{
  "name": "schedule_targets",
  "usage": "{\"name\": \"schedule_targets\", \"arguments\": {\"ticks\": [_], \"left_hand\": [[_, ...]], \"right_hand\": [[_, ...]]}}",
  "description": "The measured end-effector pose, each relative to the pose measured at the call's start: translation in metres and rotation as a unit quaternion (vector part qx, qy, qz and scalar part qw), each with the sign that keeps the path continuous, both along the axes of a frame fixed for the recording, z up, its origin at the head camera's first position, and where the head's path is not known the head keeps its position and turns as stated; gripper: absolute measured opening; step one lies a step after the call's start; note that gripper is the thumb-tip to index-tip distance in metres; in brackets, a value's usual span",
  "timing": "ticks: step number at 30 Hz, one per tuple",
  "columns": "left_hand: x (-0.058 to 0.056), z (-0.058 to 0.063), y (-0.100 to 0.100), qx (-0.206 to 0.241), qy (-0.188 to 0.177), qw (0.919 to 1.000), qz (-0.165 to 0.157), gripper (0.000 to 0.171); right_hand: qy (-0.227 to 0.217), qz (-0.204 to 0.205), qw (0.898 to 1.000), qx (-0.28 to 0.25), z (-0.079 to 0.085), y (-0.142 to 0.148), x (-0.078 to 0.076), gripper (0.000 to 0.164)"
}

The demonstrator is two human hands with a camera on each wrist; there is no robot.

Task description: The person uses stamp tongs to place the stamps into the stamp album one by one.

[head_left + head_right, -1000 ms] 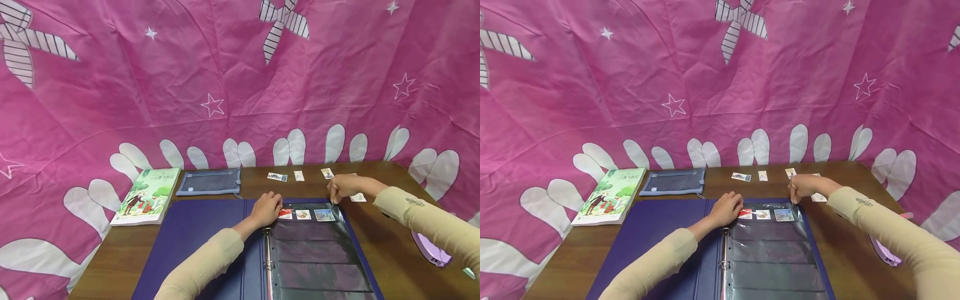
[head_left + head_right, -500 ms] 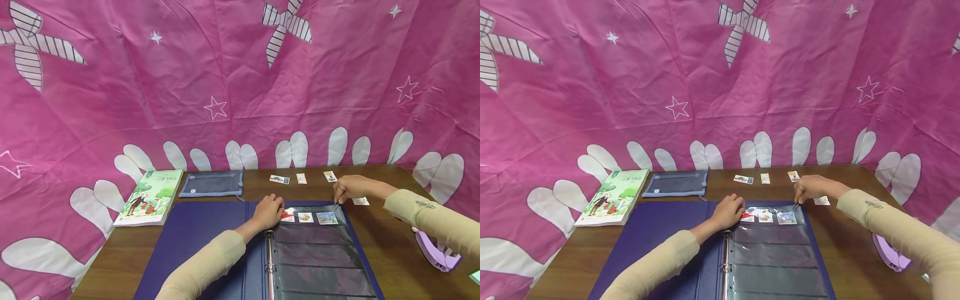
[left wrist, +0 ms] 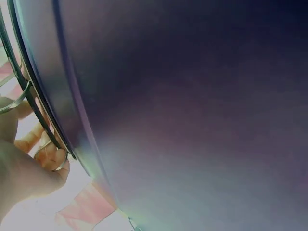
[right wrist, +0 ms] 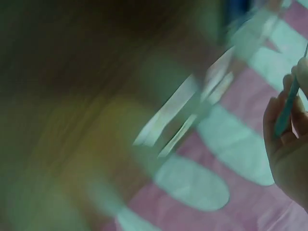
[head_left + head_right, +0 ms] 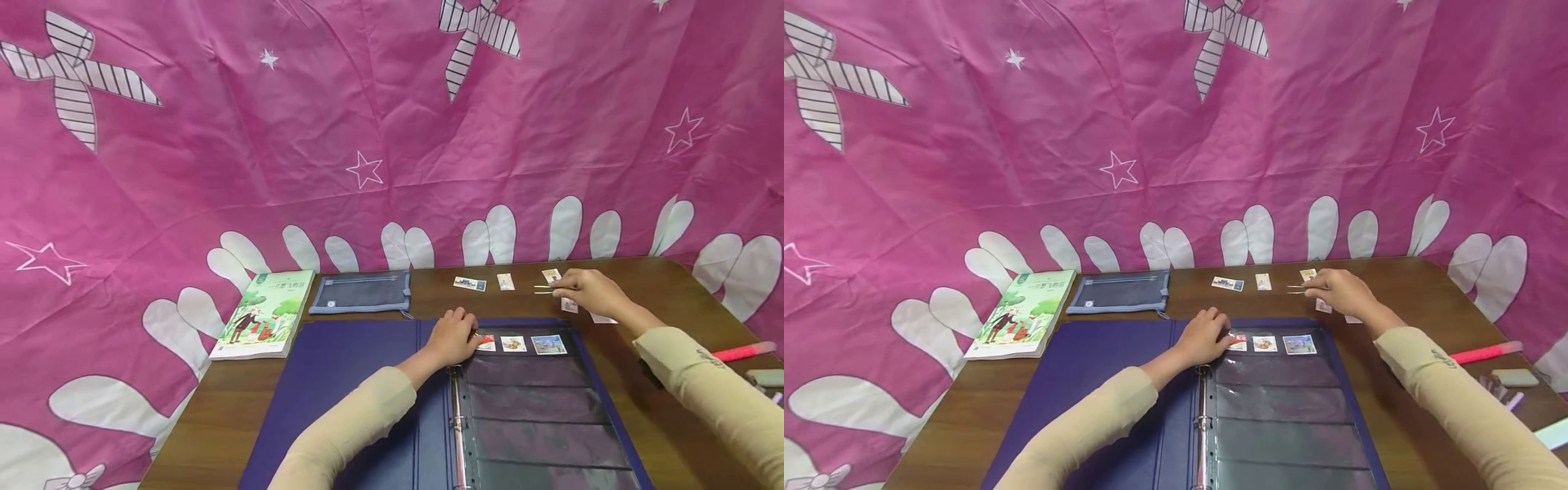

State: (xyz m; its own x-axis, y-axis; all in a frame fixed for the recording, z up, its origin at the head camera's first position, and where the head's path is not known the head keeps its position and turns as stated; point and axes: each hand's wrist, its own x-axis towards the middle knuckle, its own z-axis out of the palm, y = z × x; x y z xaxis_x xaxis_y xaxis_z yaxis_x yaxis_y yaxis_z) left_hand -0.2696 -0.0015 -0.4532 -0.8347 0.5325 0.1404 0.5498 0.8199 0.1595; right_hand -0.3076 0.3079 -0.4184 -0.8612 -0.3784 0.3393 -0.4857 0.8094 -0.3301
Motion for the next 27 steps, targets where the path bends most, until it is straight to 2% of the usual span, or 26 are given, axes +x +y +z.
{"name": "schedule_targets", "arguments": {"ticks": [2,6,10,13,18,23,27], "left_hand": [[0.000,0.002,0.003,-0.002,-0.004,1.0000,-0.002,0.027],[0.000,0.004,0.004,-0.004,-0.008,0.9999,-0.009,0.036],[0.002,0.005,-0.001,-0.009,0.014,0.9997,-0.019,0.040],[0.006,0.007,-0.004,-0.010,0.032,0.9986,-0.040,0.034],[0.014,0.009,-0.005,-0.032,0.034,0.9958,-0.079,0.024],[0.015,0.008,-0.002,-0.050,0.033,0.9940,-0.091,0.031],[0.017,0.009,-0.002,-0.046,0.021,0.9930,-0.106,0.036]], "right_hand": [[-0.005,-0.028,0.999,-0.021,0.000,-0.013,-0.003,0.024],[-0.029,-0.066,0.997,-0.020,-0.001,-0.044,-0.013,0.026],[-0.077,-0.084,0.993,-0.020,-0.007,-0.075,-0.027,0.029],[-0.103,-0.103,0.989,-0.025,-0.012,-0.090,-0.038,0.030],[-0.142,-0.136,0.980,0.002,-0.017,-0.103,-0.048,0.033],[-0.168,-0.155,0.973,0.033,-0.018,-0.107,-0.050,0.032],[-0.175,-0.157,0.971,0.042,-0.020,-0.109,-0.052,0.028]]}}
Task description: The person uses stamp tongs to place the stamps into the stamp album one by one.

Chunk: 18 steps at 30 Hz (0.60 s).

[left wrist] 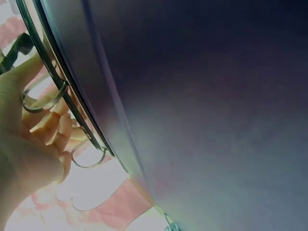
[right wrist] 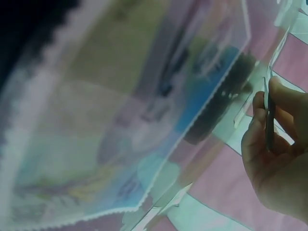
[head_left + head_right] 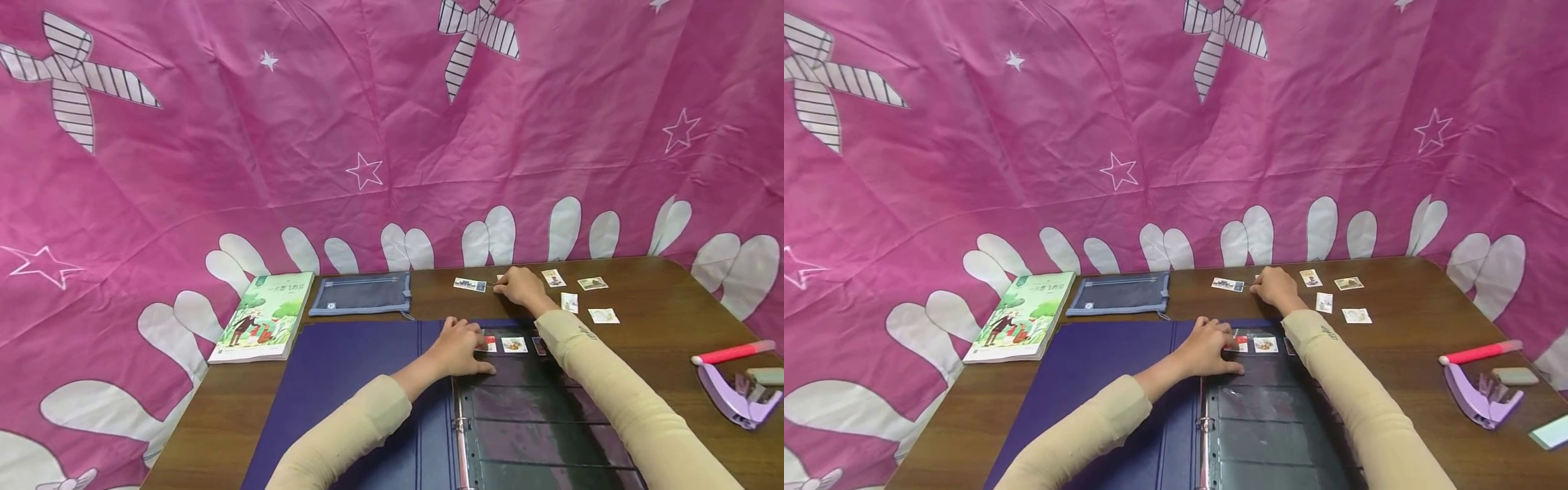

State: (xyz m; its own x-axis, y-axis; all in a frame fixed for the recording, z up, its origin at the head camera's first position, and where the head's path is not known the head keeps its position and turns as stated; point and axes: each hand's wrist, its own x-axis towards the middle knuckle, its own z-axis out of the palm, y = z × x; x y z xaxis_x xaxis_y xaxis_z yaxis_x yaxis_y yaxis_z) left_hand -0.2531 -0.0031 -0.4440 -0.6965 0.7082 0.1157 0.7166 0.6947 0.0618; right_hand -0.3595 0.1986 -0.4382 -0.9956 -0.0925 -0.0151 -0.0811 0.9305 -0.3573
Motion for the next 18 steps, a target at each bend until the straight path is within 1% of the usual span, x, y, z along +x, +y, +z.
{"name": "schedule_targets", "arguments": {"ticks": [1,5,8,12,18], "left_hand": [[0.000,0.000,0.000,0.004,-0.008,0.9999,-0.005,0.036],[0.003,0.001,0.002,0.034,-0.063,0.9971,-0.027,0.034],[0.004,0.002,0.002,0.048,-0.093,0.9941,-0.028,0.031],[0.004,0.003,0.003,0.047,-0.094,0.9943,-0.021,0.028],[0.006,0.003,0.005,0.037,-0.089,0.9948,-0.031,0.024]], "right_hand": [[0.002,0.001,1.000,0.002,0.000,0.000,0.000,0.027],[0.009,0.000,1.000,0.002,-0.002,-0.001,-0.002,0.023],[0.014,-0.004,1.000,-0.001,-0.004,-0.004,-0.002,0.022],[0.018,-0.003,1.000,-0.004,-0.003,-0.009,-0.002,0.021],[0.036,-0.005,0.999,0.000,-0.002,-0.012,-0.003,0.018]]}}
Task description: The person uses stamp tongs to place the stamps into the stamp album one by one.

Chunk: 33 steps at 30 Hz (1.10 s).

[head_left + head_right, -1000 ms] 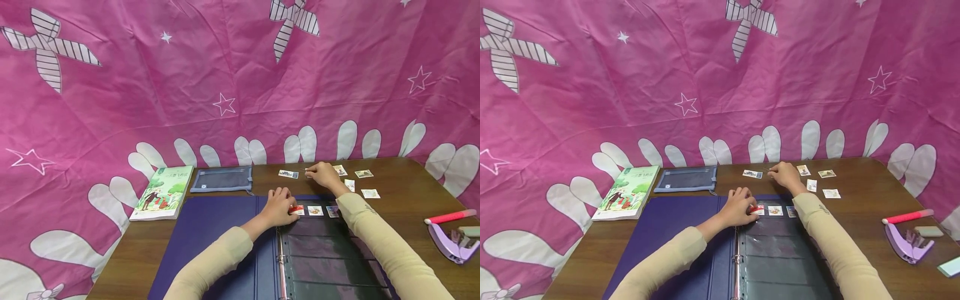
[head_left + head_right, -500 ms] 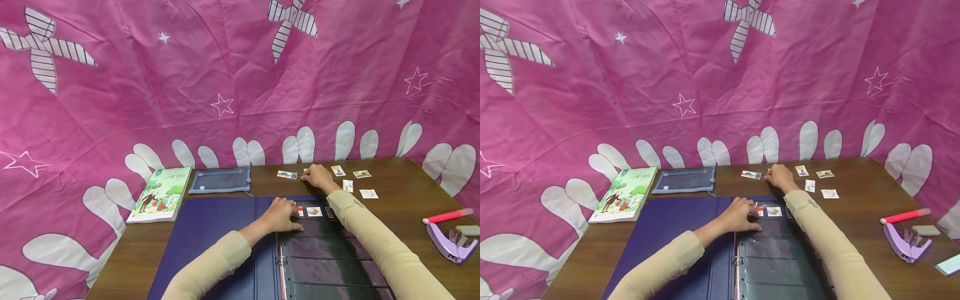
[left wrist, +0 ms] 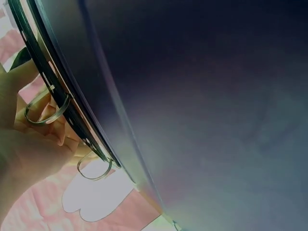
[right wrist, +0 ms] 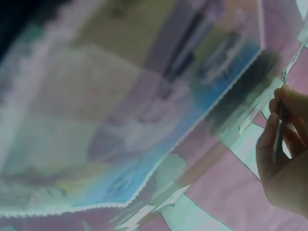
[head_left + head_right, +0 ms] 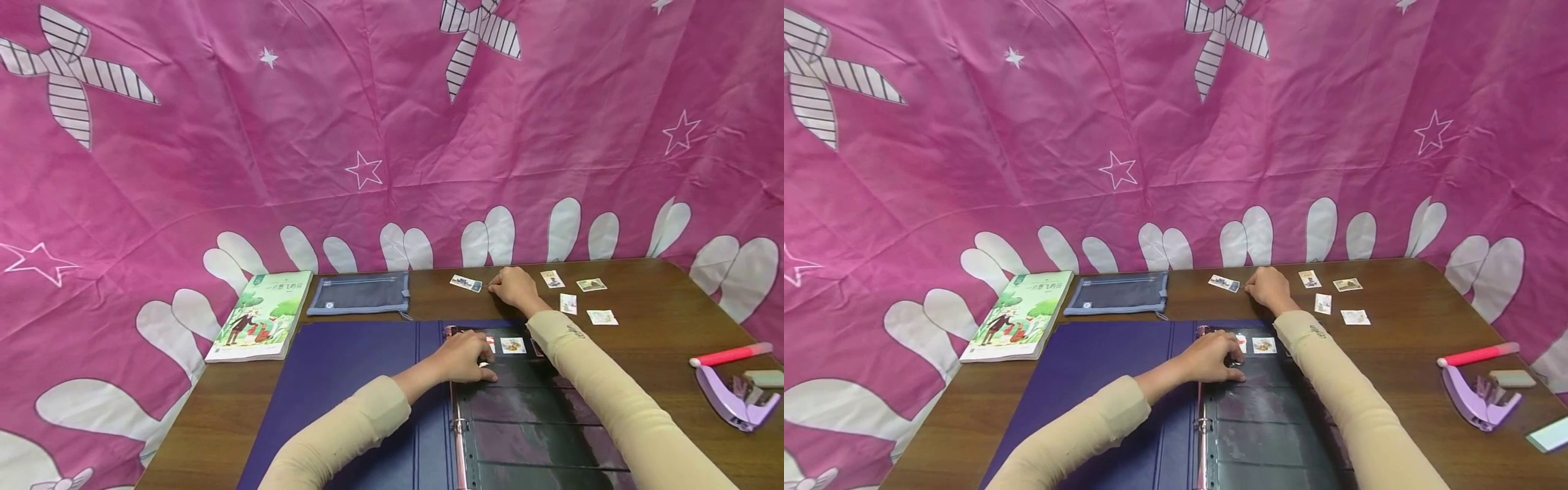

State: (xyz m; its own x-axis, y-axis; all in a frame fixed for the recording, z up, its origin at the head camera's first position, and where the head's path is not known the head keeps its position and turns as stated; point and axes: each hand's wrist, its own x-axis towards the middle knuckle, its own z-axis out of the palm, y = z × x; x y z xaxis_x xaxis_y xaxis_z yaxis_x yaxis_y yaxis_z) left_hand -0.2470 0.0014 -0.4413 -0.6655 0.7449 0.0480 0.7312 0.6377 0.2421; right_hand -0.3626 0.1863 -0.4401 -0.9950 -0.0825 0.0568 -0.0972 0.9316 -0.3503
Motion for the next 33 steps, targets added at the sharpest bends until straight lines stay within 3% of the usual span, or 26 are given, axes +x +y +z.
{"name": "schedule_targets", "arguments": {"ticks": [10,14,18,20,23,27,29,33], "left_hand": [[0.005,-0.002,0.005,0.012,0.005,0.9998,-0.012,0.015],[0.006,-0.002,0.004,0.005,0.041,0.9986,-0.034,0.016],[0.004,-0.002,0.001,0.014,0.064,0.9970,-0.042,0.019],[0.003,-0.002,-0.001,0.029,0.041,0.9981,-0.036,0.021],[-0.001,-0.003,-0.002,0.077,-0.034,0.9964,-0.012,0.020],[-0.004,-0.003,-0.002,0.151,-0.124,0.9803,0.022,0.016],[-0.004,-0.004,0.000,0.163,-0.133,0.9771,0.033,0.015],[-0.001,-0.004,0.003,0.137,-0.099,0.9850,0.034,0.009]], "right_hand": [[0.070,0.011,0.997,-0.042,0.006,0.005,0.006,0.019],[0.105,0.043,0.990,-0.086,0.019,0.009,0.015,0.017],[0.098,0.079,0.984,-0.123,0.032,0.016,0.028,0.016],[0.077,0.095,0.984,-0.133,0.035,0.021,0.037,0.017],[0.045,0.123,0.981,-0.140,0.034,0.030,0.051,0.018],[0.012,0.160,0.977,-0.142,0.027,0.043,0.069,0.016],[-0.007,0.166,0.976,-0.139,0.022,0.049,0.077,0.016],[-0.047,0.168,0.975,-0.136,0.015,0.060,0.089,0.015]]}}
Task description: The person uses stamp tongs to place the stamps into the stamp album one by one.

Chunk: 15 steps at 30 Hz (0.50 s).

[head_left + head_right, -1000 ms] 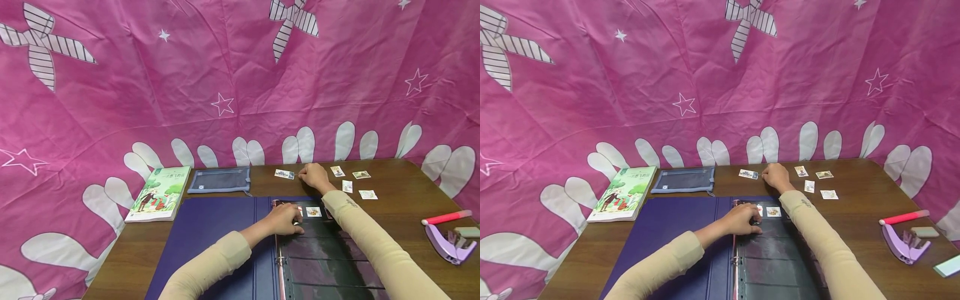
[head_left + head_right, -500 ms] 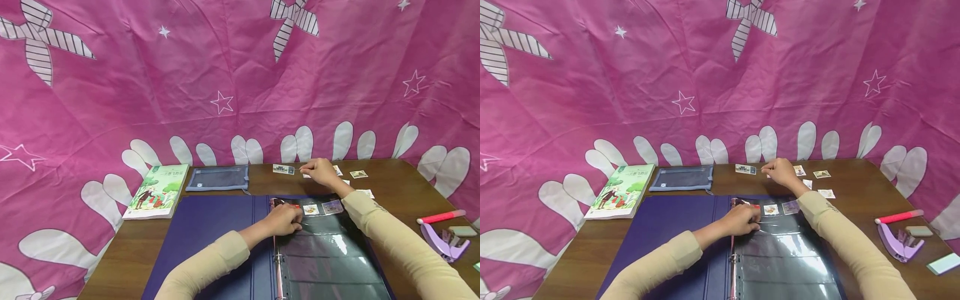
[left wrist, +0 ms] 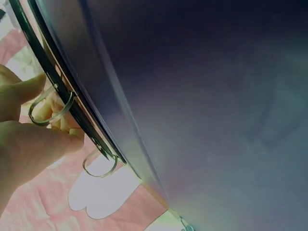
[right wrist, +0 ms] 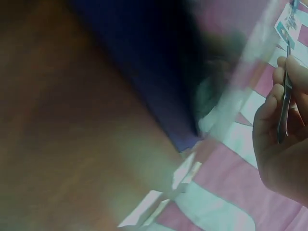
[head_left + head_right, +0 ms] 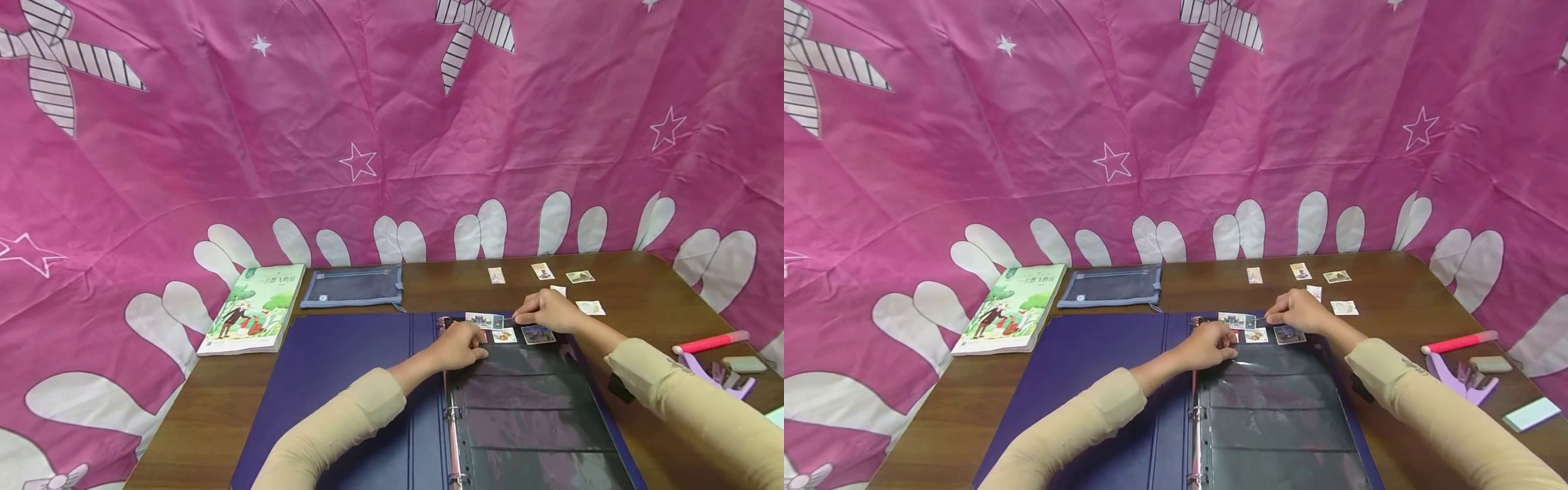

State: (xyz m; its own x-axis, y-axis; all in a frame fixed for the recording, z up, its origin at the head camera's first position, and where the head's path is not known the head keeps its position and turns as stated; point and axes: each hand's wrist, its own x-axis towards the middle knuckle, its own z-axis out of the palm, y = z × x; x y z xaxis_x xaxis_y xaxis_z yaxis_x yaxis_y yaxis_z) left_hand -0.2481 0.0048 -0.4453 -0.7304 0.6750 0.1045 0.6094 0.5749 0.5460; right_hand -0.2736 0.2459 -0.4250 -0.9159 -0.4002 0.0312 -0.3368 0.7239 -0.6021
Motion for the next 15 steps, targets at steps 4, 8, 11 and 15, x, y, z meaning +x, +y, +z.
{"name": "schedule_targets", "arguments": {"ticks": [4,8,11,15], "left_hand": [[0.002,0.002,0.002,-0.026,0.033,0.9991,-0.004,0.008],[0.001,0.002,0.002,-0.018,0.020,0.9996,-0.007,0.012],[-0.001,0.001,0.002,-0.007,0.007,0.9999,-0.007,0.014],[-0.002,0.001,0.004,0.003,-0.009,1.0000,0.001,0.017]], "right_hand": [[-0.013,0.024,1.000,-0.001,-0.003,0.005,0.007,0.014],[-0.032,0.066,0.997,-0.018,-0.003,0.011,0.007,0.013],[-0.065,0.092,0.993,-0.032,0.000,0.015,0.004,0.016],[-0.101,0.127,0.986,-0.046,0.003,0.019,-0.001,0.019]]}}
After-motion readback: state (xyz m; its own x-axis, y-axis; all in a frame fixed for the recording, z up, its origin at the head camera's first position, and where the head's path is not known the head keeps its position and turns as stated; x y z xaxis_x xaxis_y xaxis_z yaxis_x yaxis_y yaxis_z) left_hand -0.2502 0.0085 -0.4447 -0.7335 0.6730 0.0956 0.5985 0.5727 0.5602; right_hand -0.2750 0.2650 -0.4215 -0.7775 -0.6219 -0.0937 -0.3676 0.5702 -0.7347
